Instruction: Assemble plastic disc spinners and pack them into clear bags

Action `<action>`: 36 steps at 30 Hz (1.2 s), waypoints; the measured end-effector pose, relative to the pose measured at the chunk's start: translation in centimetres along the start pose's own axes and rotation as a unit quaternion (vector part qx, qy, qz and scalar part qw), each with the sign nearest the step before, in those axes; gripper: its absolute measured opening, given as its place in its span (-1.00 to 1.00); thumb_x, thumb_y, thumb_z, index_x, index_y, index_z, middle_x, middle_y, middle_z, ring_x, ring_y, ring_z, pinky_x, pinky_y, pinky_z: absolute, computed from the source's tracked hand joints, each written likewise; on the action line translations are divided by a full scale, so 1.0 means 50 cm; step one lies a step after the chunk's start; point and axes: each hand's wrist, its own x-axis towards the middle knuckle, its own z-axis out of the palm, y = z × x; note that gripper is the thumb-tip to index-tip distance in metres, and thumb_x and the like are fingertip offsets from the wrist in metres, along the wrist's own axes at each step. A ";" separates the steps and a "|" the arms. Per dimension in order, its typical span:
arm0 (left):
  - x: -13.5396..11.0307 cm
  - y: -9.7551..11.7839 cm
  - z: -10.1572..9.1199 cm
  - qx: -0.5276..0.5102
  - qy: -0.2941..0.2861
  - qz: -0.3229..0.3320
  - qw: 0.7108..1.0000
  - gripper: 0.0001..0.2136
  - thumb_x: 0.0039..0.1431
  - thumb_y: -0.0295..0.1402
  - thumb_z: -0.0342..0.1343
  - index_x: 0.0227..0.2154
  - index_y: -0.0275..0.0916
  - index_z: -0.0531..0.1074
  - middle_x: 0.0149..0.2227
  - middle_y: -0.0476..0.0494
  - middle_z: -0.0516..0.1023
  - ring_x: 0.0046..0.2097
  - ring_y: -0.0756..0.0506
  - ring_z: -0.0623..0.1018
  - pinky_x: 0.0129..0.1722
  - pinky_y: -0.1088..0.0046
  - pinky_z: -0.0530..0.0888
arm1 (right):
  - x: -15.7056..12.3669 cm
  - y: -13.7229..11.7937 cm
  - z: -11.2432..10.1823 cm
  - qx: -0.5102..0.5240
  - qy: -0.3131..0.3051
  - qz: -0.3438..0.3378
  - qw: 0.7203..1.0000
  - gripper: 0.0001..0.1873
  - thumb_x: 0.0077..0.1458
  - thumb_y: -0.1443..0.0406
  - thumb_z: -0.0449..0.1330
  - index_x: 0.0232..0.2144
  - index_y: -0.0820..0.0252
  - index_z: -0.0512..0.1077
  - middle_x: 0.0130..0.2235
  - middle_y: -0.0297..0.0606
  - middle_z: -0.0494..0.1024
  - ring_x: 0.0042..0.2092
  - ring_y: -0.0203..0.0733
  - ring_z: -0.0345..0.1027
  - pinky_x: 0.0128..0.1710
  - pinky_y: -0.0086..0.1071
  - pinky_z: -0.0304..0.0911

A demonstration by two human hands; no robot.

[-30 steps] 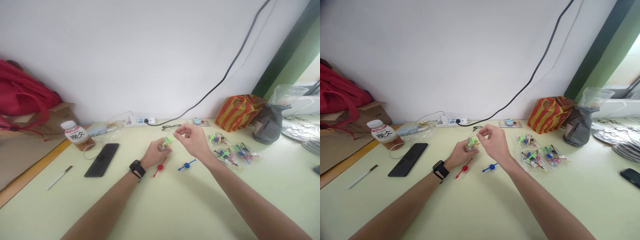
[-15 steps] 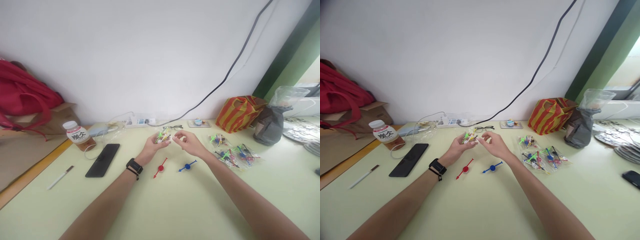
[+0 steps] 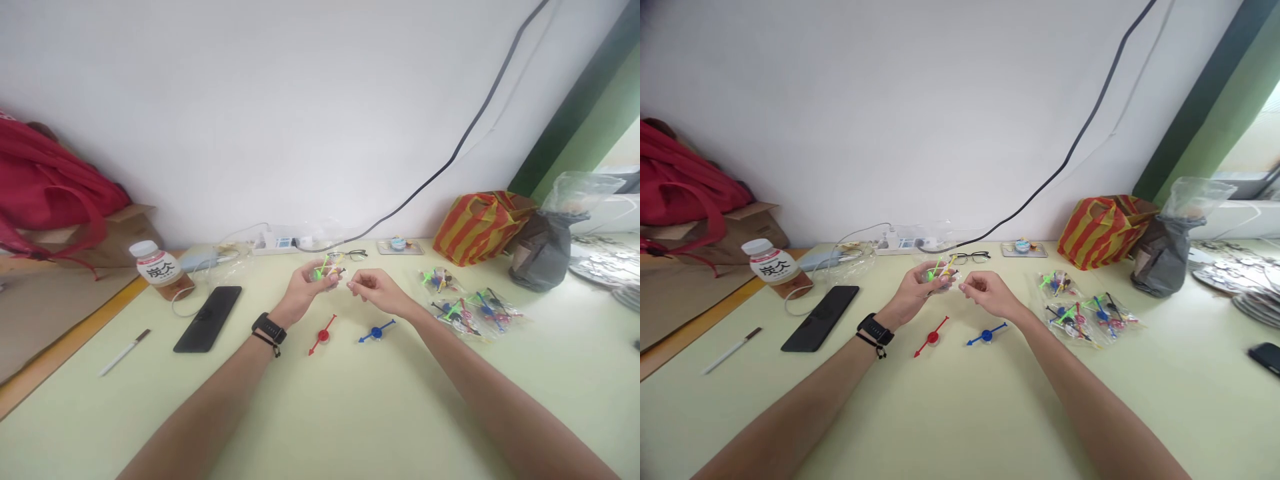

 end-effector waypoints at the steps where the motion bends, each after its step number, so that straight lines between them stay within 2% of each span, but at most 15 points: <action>1: -0.001 -0.001 -0.002 0.006 -0.007 -0.003 1.000 -0.51 -0.01 -0.29 0.50 -0.03 -0.27 0.50 -0.01 -0.31 0.66 0.00 -0.25 0.66 0.03 0.17 0.57 | 0.001 0.003 0.000 0.001 0.009 -0.003 1.000 -0.62 0.23 -0.02 0.22 -0.37 0.18 0.45 -0.39 -0.30 0.51 -0.43 -0.27 0.32 -0.42 -0.40 0.28; 4: -0.003 -0.004 -0.003 0.012 -0.021 -0.012 1.000 -0.51 -0.02 -0.31 0.51 -0.02 -0.27 0.51 -0.02 -0.30 0.67 0.00 -0.25 0.66 0.03 0.18 0.55 | 0.005 0.007 0.001 0.028 0.035 -0.009 0.999 -0.66 0.19 -0.01 0.26 -0.28 0.15 0.48 -0.29 -0.27 0.55 -0.37 -0.25 0.37 -0.37 -0.37 0.33; 7: -0.003 -0.004 0.002 0.007 -0.024 -0.027 0.999 -0.52 0.04 -0.24 0.47 0.00 -0.27 0.51 -0.04 -0.30 0.68 -0.04 -0.24 0.68 0.02 0.17 0.55 | 0.007 0.008 0.002 0.052 0.036 -0.004 0.998 -0.65 0.19 -0.03 0.25 -0.28 0.13 0.47 -0.30 -0.28 0.54 -0.40 -0.25 0.35 -0.38 -0.35 0.34; 10: -0.002 -0.002 0.009 0.020 -0.007 -0.029 0.999 -0.54 0.13 -0.13 0.39 0.02 -0.26 0.52 -0.06 -0.31 0.69 -0.07 -0.22 0.68 -0.02 0.23 0.54 | 0.007 0.011 0.006 0.041 0.037 -0.002 0.998 -0.64 0.21 -0.03 0.22 -0.32 0.13 0.44 -0.34 -0.30 0.51 -0.41 -0.25 0.34 -0.38 -0.35 0.32; 13: 0.000 -0.001 0.013 0.059 0.014 -0.017 0.998 -0.53 0.14 -0.08 0.37 0.02 -0.25 0.54 -0.06 -0.30 0.69 -0.06 -0.21 0.67 -0.10 0.33 0.53 | 0.006 0.016 0.010 0.027 0.042 -0.001 0.999 -0.66 0.23 0.00 0.20 -0.34 0.13 0.42 -0.37 -0.32 0.48 -0.40 -0.24 0.35 -0.37 -0.36 0.30; 16: -0.002 -0.003 0.007 0.104 0.019 -0.010 0.994 -0.52 0.16 -0.05 0.34 0.03 -0.24 0.54 -0.06 -0.30 0.69 -0.06 -0.21 0.66 -0.14 0.34 0.52 | 0.005 0.014 0.002 -0.004 0.040 -0.001 0.999 -0.71 0.24 0.04 0.18 -0.29 0.14 0.44 -0.31 -0.30 0.51 -0.36 -0.23 0.36 -0.35 -0.36 0.29; 19: -0.006 -0.009 -0.007 0.154 -0.018 -0.009 0.988 -0.49 0.11 -0.09 0.39 0.06 -0.23 0.51 -0.01 -0.29 0.66 -0.03 -0.20 0.64 -0.04 0.28 0.53 | -0.002 0.001 -0.031 -0.102 -0.041 0.016 0.994 -0.75 0.24 0.09 0.17 -0.25 0.15 0.47 -0.21 -0.24 0.58 -0.31 -0.21 0.39 -0.31 -0.35 0.30; 22: -0.010 -0.017 -0.017 0.189 -0.068 -0.008 0.980 -0.39 -0.03 -0.19 0.49 0.09 -0.22 0.48 0.05 -0.31 0.62 0.02 -0.22 0.61 0.03 0.22 0.52 | -0.015 -0.020 -0.077 -0.148 -0.133 0.035 0.979 -0.74 0.17 0.09 0.25 -0.37 0.16 0.51 -0.31 -0.25 0.60 -0.33 -0.19 0.40 -0.33 -0.36 0.29; 25: -0.013 -0.022 -0.016 0.214 -0.075 0.024 0.974 -0.40 -0.02 -0.21 0.47 0.10 -0.21 0.47 0.06 -0.30 0.61 0.05 -0.22 0.59 0.03 0.23 0.52 | -0.027 -0.036 -0.107 -0.197 -0.262 0.071 0.942 -0.69 0.02 0.03 0.37 -0.35 0.14 0.56 -0.25 -0.26 0.63 -0.28 -0.16 0.45 -0.32 -0.38 0.29; 28: -0.016 -0.024 -0.011 0.267 -0.083 0.048 0.959 -0.50 -0.01 -0.19 0.45 0.00 -0.23 0.53 -0.01 -0.21 0.62 0.02 -0.22 0.58 0.00 0.28 0.51 | -0.033 -0.038 -0.107 -0.226 -0.354 0.121 0.900 -0.65 -0.14 0.07 0.46 -0.33 0.13 0.59 -0.24 -0.28 0.63 -0.29 -0.16 0.46 -0.34 -0.40 0.28; 30: -0.019 -0.024 -0.009 0.302 -0.097 0.048 0.947 -0.61 0.02 -0.14 0.42 -0.15 -0.25 0.58 -0.14 -0.14 0.63 -0.08 -0.20 0.59 -0.07 0.31 0.52 | -0.034 -0.035 -0.100 -0.237 -0.375 0.147 0.884 -0.71 -0.14 0.15 0.45 -0.34 0.15 0.60 -0.28 -0.28 0.63 -0.32 -0.18 0.45 -0.38 -0.40 0.25; 32: -0.021 -0.024 -0.008 0.306 -0.095 0.049 0.946 -0.66 0.10 -0.09 0.36 -0.23 -0.25 0.58 -0.21 -0.12 0.62 -0.15 -0.16 0.59 -0.13 0.34 0.53 | -0.032 -0.034 -0.097 -0.241 -0.364 0.147 0.888 -0.80 -0.09 0.21 0.40 -0.36 0.16 0.61 -0.30 -0.28 0.64 -0.33 -0.17 0.45 -0.38 -0.40 0.24; 34: -0.021 -0.025 -0.008 0.275 -0.079 0.028 0.958 -0.63 0.16 -0.04 0.30 -0.17 -0.25 0.56 -0.25 -0.13 0.61 -0.21 -0.13 0.60 -0.19 0.37 0.54 | -0.030 -0.039 -0.100 -0.241 -0.341 0.129 0.900 -0.86 -0.05 0.25 0.36 -0.38 0.16 0.63 -0.31 -0.28 0.65 -0.30 -0.16 0.47 -0.35 -0.39 0.25; 36: -0.021 -0.026 -0.009 0.245 -0.065 -0.019 0.967 -0.56 0.15 -0.01 0.30 -0.07 -0.26 0.53 -0.31 -0.13 0.59 -0.32 -0.09 0.60 -0.29 0.40 0.54 | -0.031 -0.052 -0.109 -0.245 -0.317 0.110 0.910 -0.87 0.00 0.25 0.33 -0.37 0.16 0.65 -0.31 -0.26 0.66 -0.29 -0.14 0.47 -0.34 -0.39 0.25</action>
